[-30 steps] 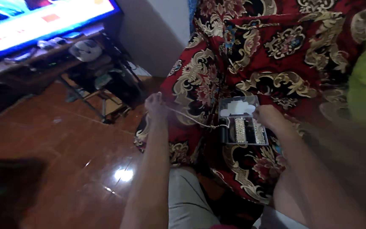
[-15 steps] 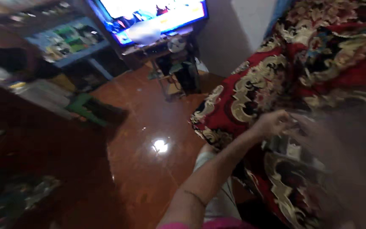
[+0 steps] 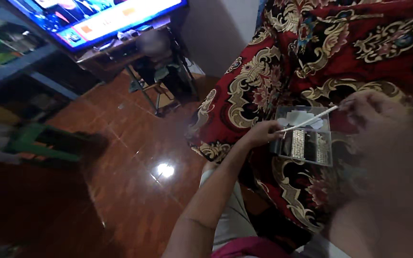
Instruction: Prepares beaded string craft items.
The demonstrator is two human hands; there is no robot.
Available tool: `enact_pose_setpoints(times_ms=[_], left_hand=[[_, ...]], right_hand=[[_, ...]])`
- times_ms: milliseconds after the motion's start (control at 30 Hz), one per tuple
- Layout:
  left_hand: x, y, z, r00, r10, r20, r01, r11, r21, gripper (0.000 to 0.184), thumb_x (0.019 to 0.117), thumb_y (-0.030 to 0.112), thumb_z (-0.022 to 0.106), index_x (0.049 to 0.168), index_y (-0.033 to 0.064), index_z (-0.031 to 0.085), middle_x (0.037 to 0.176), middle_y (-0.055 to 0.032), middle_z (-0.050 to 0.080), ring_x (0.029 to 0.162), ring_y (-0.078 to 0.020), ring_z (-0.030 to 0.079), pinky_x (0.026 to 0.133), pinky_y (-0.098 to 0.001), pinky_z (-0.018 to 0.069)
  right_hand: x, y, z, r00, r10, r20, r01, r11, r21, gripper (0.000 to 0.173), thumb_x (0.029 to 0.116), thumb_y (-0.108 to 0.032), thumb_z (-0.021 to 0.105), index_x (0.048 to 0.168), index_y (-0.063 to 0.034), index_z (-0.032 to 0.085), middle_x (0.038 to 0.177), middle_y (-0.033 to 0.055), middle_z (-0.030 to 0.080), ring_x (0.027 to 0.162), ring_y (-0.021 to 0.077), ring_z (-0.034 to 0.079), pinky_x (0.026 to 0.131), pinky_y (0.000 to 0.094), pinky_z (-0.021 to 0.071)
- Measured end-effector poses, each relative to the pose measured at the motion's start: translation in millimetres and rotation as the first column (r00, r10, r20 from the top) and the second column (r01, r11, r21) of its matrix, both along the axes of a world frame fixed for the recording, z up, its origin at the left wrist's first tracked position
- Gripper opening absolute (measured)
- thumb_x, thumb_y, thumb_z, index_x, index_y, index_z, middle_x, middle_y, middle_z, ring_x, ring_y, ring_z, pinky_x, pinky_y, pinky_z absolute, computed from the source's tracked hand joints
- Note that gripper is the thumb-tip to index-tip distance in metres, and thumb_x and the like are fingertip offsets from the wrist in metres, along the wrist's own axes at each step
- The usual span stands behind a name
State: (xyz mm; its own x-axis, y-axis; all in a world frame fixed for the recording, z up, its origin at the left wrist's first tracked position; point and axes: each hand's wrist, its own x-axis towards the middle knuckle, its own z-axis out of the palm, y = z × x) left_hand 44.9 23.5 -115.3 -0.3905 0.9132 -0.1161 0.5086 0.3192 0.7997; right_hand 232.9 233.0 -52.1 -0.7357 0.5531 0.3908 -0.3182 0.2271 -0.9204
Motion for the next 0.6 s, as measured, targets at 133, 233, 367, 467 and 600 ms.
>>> enact_pose_setpoints(times_ms=[133,233,367,467,600], left_hand=[[-9.6,-9.8,-7.7,0.972,0.226,-0.069,-0.228,0.973,-0.021,0.028,0.1046,0.018,0.057,0.120,-0.0049,0.065,0.101,-0.0173,0.071,0.087,-0.0198,0.069,0.086,-0.0376,0.0574],[-11.3,-12.5,-4.9,0.951,0.307,-0.024,-0.306,0.951,0.034,0.029,0.1059,0.018,0.055,0.116,-0.0070,0.065,0.106,-0.0188,0.071,0.094,-0.0201,0.068,0.091,-0.0387,0.0541],[-5.3,-8.4,-5.5,0.851,0.395,0.345,-0.435,0.900,0.042,0.033,0.1133,0.020,0.033,0.125,-0.0055,0.050,0.104,-0.0160,0.073,0.086,-0.0182,0.074,0.079,-0.0330,0.0612],[1.2,-5.1,-2.5,0.706,0.381,0.598,-0.500,0.865,0.038,0.034,0.1139,0.022,0.027,0.127,-0.0034,0.047,0.101,-0.0201,0.073,0.082,-0.0270,0.076,0.076,-0.0386,0.0641],[6.5,-2.9,8.8,0.598,0.282,0.750,-0.446,0.895,0.020,0.037,0.1137,0.023,0.027,0.135,-0.0027,0.045,0.109,-0.0168,0.072,0.096,-0.0246,0.074,0.088,-0.0385,0.0605]], right_hand=[[11.4,14.2,8.1,0.967,-0.252,-0.047,0.238,0.950,-0.203,0.013,0.1079,-0.018,0.049,0.106,-0.0157,0.062,0.105,-0.0082,0.067,0.088,0.0041,0.066,0.072,0.0221,0.0566],[18.8,40.7,-2.7,0.963,-0.266,-0.037,0.251,0.940,-0.231,0.016,0.1087,-0.016,0.046,0.107,-0.0146,0.062,0.110,-0.0073,0.070,0.097,0.0041,0.069,0.073,0.0208,0.0582],[19.7,40.0,1.8,0.959,-0.282,0.010,0.275,0.926,-0.257,0.018,0.1097,-0.008,0.039,0.112,-0.0081,0.057,0.113,-0.0022,0.069,0.088,0.0020,0.068,0.062,0.0164,0.0531],[18.4,27.4,14.9,0.939,-0.312,0.141,0.340,0.904,-0.260,0.016,0.1102,-0.008,0.036,0.114,-0.0066,0.052,0.116,-0.0015,0.067,0.094,0.0024,0.067,0.067,0.0189,0.0521],[8.8,51.8,-18.6,0.972,-0.235,0.033,0.236,0.946,-0.221,0.021,0.1095,-0.015,0.040,0.112,-0.0084,0.060,0.117,-0.0015,0.073,0.094,0.0059,0.071,0.070,0.0199,0.0579]])
